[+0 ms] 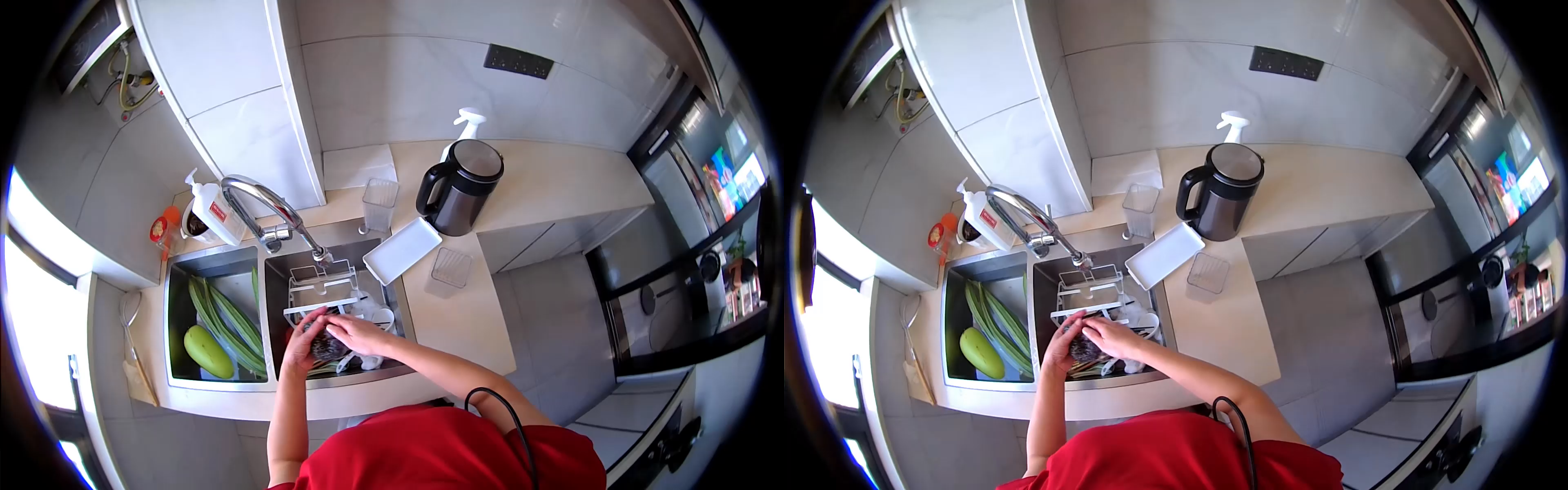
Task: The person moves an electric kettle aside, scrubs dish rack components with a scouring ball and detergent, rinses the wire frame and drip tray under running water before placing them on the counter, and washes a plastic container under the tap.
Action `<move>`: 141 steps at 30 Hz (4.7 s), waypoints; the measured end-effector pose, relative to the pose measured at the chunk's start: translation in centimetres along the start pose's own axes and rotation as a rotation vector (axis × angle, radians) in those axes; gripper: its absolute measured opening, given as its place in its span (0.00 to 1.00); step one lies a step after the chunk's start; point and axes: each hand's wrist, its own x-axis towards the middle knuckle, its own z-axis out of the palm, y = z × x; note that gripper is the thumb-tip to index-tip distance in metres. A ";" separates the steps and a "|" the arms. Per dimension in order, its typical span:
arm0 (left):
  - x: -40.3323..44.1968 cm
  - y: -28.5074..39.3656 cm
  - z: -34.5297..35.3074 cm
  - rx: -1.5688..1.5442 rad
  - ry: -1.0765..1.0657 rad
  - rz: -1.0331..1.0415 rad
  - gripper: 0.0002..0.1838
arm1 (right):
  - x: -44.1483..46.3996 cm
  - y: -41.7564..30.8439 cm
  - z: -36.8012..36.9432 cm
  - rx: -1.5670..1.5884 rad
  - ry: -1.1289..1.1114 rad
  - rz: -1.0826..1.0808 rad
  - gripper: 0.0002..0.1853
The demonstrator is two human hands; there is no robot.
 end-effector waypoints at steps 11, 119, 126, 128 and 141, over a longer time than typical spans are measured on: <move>-7.0 7.1 4.6 1.345 0.167 0.351 0.16 | -3.8 -9.7 -11.7 -0.365 -0.060 -0.329 0.07; 49.2 -36.2 103.9 0.636 -0.141 0.527 0.09 | -49.7 36.8 -106.8 0.024 0.681 -0.030 0.59; 58.3 -42.2 115.7 0.530 -0.199 0.515 0.07 | -53.2 43.5 -120.3 0.081 0.661 0.066 0.59; 60.9 -43.9 118.4 0.525 -0.184 0.518 0.07 | -53.9 45.5 -123.9 0.087 0.650 0.072 0.59; 70.0 -48.0 127.2 0.543 -0.009 0.519 0.06 | -51.8 55.6 -137.7 0.212 0.429 0.079 0.59</move>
